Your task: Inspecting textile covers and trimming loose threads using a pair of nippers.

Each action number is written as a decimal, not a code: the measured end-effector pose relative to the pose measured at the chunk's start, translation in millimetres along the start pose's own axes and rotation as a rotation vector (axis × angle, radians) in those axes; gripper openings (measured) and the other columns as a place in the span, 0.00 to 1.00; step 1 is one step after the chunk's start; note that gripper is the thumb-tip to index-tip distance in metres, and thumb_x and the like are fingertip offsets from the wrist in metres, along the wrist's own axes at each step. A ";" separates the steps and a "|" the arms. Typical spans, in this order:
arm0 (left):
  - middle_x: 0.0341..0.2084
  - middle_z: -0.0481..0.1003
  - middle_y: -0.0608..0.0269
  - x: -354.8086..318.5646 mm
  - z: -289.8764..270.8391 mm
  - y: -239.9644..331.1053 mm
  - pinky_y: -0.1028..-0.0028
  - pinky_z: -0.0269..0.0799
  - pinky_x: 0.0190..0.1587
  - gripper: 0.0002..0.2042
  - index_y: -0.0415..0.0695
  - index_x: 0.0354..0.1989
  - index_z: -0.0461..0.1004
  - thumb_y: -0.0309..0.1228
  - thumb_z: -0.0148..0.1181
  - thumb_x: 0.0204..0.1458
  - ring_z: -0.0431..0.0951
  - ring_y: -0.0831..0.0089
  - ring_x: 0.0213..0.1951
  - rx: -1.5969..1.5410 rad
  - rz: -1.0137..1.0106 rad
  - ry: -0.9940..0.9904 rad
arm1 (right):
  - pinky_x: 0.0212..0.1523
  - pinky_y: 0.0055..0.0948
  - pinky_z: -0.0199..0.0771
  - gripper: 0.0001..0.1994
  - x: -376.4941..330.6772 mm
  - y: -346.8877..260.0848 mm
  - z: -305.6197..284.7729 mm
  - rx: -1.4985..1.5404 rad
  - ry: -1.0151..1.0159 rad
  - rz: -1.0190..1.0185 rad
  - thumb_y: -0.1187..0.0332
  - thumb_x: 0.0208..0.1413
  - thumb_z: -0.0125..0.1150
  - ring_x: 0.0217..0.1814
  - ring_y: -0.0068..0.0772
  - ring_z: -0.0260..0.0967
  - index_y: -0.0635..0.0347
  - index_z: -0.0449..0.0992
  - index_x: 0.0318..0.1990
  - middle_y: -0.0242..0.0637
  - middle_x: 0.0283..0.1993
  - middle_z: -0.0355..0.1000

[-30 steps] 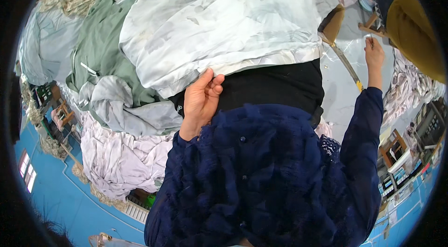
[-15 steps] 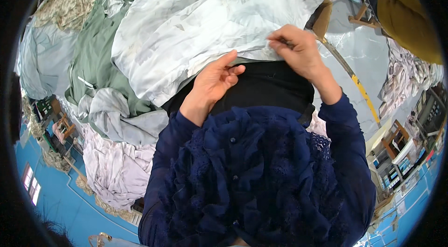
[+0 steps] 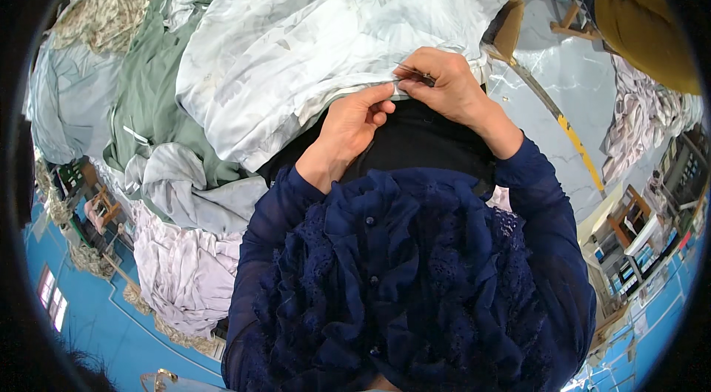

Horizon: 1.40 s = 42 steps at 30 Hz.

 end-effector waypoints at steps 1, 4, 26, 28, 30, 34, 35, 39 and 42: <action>0.26 0.75 0.62 -0.8 1.4 0.6 0.80 0.62 0.23 0.04 0.38 0.32 0.76 0.23 0.65 0.51 0.73 0.76 0.25 0.016 0.014 -0.033 | 0.33 0.23 0.74 0.08 1.0 -3.7 2.4 -0.027 -0.020 -0.021 0.79 0.47 0.65 0.32 0.27 0.75 0.65 0.78 0.37 0.37 0.30 0.74; 0.26 0.76 0.63 -4.9 2.3 2.9 0.80 0.63 0.24 0.04 0.38 0.33 0.77 0.24 0.65 0.51 0.74 0.75 0.25 0.037 0.049 -0.026 | 0.31 0.25 0.73 0.07 1.5 -5.5 3.4 -0.019 -0.014 -0.058 0.79 0.47 0.65 0.30 0.30 0.74 0.64 0.78 0.36 0.37 0.29 0.74; 0.24 0.77 0.61 -2.1 -2.8 8.2 0.80 0.65 0.23 0.05 0.36 0.33 0.77 0.24 0.65 0.50 0.75 0.74 0.23 0.009 0.083 -0.015 | 0.25 0.17 0.63 0.04 -10.0 42.7 -5.8 0.279 0.148 0.235 0.73 0.59 0.55 0.25 0.14 0.66 0.64 0.74 0.36 0.28 0.26 0.72; 0.23 0.76 0.61 -0.9 -4.4 7.5 0.80 0.65 0.23 0.06 0.36 0.34 0.77 0.24 0.65 0.50 0.75 0.74 0.23 0.012 0.078 -0.015 | 0.25 0.16 0.63 0.06 -6.7 33.2 -2.6 0.293 0.108 0.185 0.71 0.61 0.53 0.25 0.15 0.66 0.63 0.74 0.36 0.29 0.27 0.72; 0.24 0.76 0.60 2.2 -5.9 5.9 0.80 0.65 0.22 0.06 0.36 0.33 0.76 0.25 0.65 0.51 0.76 0.74 0.23 0.031 0.062 0.000 | 0.24 0.15 0.61 0.06 -5.4 31.4 0.3 0.405 0.089 0.219 0.69 0.62 0.53 0.24 0.14 0.65 0.62 0.74 0.37 0.29 0.27 0.71; 0.24 0.76 0.60 6.3 -9.0 3.4 0.80 0.66 0.22 0.06 0.35 0.32 0.76 0.26 0.64 0.51 0.76 0.74 0.22 0.048 0.046 0.023 | 0.21 0.14 0.56 0.08 -5.1 43.2 7.0 0.580 0.029 0.304 0.65 0.63 0.53 0.21 0.12 0.61 0.61 0.72 0.37 0.28 0.27 0.71; 0.24 0.76 0.60 6.8 -9.6 3.7 0.80 0.66 0.22 0.06 0.35 0.32 0.76 0.26 0.64 0.51 0.76 0.74 0.22 0.049 0.045 0.024 | 0.21 0.14 0.56 0.08 -4.3 43.1 6.6 0.582 0.029 0.305 0.65 0.63 0.53 0.21 0.12 0.61 0.61 0.72 0.37 0.28 0.27 0.71; 0.24 0.75 0.60 3.8 -6.4 5.1 0.80 0.65 0.23 0.05 0.36 0.34 0.76 0.24 0.63 0.51 0.75 0.74 0.24 0.049 0.029 0.011 | 0.19 0.14 0.53 0.08 1.4 32.0 5.2 0.466 0.048 0.288 0.65 0.64 0.52 0.20 0.12 0.59 0.60 0.71 0.37 0.29 0.27 0.72; 0.23 0.76 0.59 7.8 -6.5 5.4 0.79 0.66 0.22 0.05 0.35 0.33 0.76 0.24 0.64 0.50 0.76 0.73 0.23 0.043 0.034 0.007 | 0.19 0.14 0.54 0.08 3.6 31.6 9.6 0.548 0.022 0.327 0.65 0.64 0.52 0.20 0.12 0.60 0.60 0.70 0.36 0.28 0.26 0.71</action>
Point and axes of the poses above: each hand's wrist, its own x-axis towards the middle knuckle, its own z-axis out of the palm, y = z × x, the point moved 10 cm from there along x, towards the middle knuckle
